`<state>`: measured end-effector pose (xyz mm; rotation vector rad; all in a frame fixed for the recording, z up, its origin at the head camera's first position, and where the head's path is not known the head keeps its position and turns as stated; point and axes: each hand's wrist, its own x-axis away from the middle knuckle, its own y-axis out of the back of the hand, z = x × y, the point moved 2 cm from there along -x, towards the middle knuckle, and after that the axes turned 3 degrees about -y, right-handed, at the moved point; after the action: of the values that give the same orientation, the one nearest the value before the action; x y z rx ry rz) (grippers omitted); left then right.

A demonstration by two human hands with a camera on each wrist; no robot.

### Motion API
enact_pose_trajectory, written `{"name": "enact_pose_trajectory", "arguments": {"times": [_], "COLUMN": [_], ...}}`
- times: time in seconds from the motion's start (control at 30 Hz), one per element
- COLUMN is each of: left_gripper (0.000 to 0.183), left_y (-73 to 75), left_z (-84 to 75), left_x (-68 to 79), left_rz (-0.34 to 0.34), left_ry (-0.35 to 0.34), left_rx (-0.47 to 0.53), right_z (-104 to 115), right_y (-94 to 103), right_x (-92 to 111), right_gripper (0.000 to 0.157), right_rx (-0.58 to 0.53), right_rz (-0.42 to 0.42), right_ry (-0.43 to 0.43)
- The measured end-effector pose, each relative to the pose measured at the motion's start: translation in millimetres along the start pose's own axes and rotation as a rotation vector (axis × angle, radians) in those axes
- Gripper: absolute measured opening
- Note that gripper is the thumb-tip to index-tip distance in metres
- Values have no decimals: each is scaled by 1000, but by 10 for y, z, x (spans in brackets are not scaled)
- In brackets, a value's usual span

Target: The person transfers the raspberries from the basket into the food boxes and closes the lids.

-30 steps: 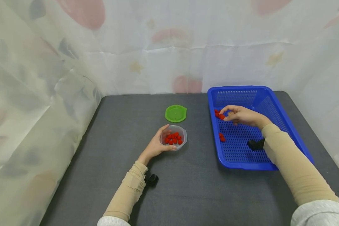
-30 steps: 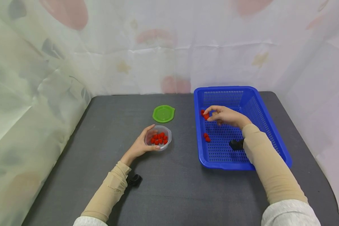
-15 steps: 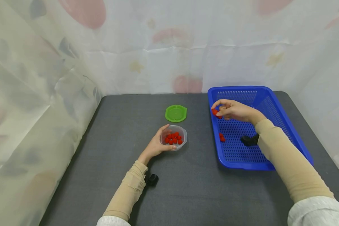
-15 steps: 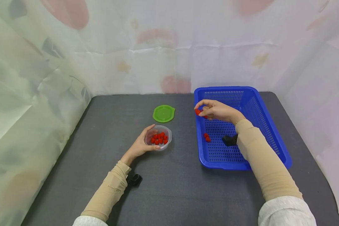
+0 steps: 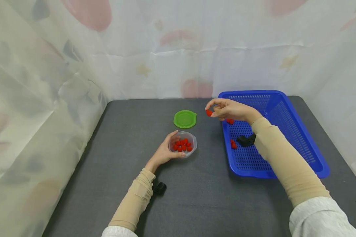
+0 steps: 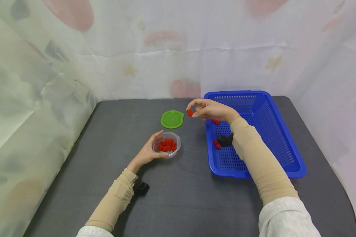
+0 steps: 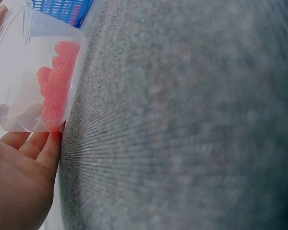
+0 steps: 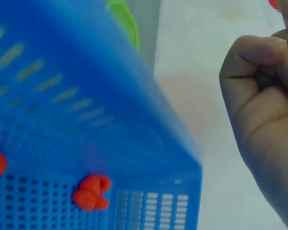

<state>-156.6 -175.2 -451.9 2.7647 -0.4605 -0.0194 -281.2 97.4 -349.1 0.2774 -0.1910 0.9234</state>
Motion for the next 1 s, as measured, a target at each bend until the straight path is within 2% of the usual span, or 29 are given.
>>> {"name": "enact_pose_trajectory", "arguments": {"times": [0.27,0.5,0.6,0.9,1.0], "left_gripper": [95,95,96,93,93], "left_y": [14,18,17,13,18], "left_z": [4,274,316,322,196], "left_x": [5,-82,-89,-88,-52], "left_rz": [-5,-33,-47,-50,-26], "left_ry": [24,31,26,11,20], "left_rx": [-13,-15,-22,-36,-18], "right_z": [159,152,130,42,-2], "right_y": [-182,-342,-424,-676,-745], "right_x": [-222,-427,-514,-768,-832], "right_gripper": [29,29,30,33,33], "right_rx": [56,89,95,243,289], "right_rz": [63,167,222,256,256], "right_ry": [14,-19,-43,-97,-115]}}
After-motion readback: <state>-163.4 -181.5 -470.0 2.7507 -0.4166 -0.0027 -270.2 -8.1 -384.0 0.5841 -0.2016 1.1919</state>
